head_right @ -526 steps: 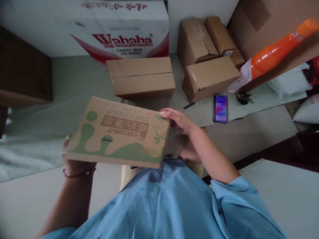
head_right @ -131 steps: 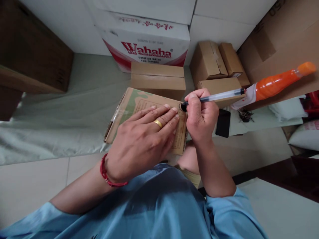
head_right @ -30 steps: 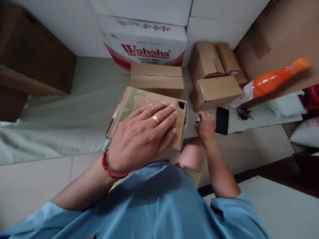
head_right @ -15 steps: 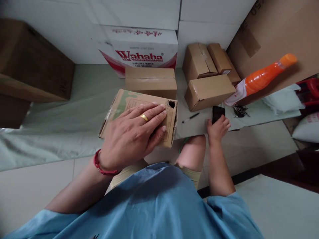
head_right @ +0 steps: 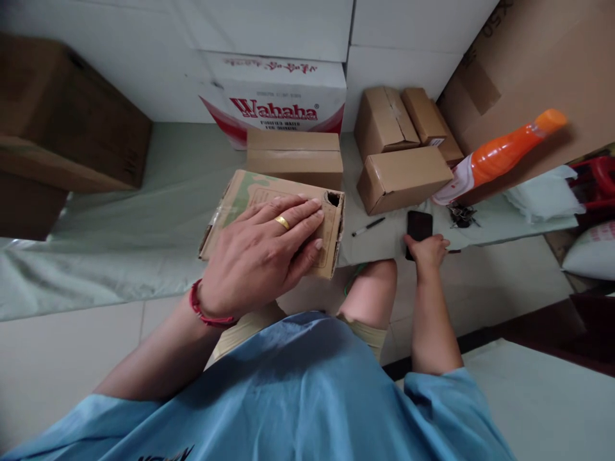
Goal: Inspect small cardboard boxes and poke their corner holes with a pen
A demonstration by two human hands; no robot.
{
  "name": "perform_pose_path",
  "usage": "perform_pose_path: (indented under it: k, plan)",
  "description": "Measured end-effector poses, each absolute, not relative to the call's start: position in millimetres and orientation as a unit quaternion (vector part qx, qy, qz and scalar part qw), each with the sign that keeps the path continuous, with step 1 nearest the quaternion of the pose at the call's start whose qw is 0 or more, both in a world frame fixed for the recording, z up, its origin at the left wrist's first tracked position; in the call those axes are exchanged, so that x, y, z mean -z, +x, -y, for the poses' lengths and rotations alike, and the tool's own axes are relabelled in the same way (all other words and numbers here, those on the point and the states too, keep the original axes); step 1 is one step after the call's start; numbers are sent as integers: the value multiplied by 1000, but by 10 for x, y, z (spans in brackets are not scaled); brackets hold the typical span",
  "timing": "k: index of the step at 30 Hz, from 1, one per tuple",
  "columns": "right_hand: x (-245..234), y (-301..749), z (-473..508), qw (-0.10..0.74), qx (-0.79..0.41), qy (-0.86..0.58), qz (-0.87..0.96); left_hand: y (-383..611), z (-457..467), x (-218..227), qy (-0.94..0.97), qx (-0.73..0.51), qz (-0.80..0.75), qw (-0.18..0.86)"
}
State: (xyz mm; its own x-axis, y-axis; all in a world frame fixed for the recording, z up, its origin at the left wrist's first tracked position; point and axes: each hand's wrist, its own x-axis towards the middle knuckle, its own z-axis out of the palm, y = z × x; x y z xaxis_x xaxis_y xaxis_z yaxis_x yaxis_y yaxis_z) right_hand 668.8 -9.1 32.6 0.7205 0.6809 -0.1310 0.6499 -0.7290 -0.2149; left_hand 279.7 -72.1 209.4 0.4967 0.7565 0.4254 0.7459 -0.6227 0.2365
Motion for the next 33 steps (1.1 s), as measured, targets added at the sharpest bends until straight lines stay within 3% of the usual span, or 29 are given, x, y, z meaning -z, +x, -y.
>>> perform_pose_path:
  k: [6,10,13,16,25,33]
  plan:
    - [-488,6509,554,100,-131,-911,378,2801,712,-2092,868,-250,-428,2]
    - [-853,6196,855,228,-133,-862,433,2724,703,-2142,889,-212,-405,35]
    - [-1300,5877,1009,334,-211,-785,478,2603,650,-2190,916,-161,-357,89]
    - [-1697,5567,1052,386,-273,-702,533,2545,580,-2216,927,-132,-329,124]
    - [-1974,4999,843,393,-1,-633,667,3088,813,-2136,855,-201,-470,82]
    - [-1984,4868,850,369,41,-619,693,3146,852,-2069,840,-234,-485,61]
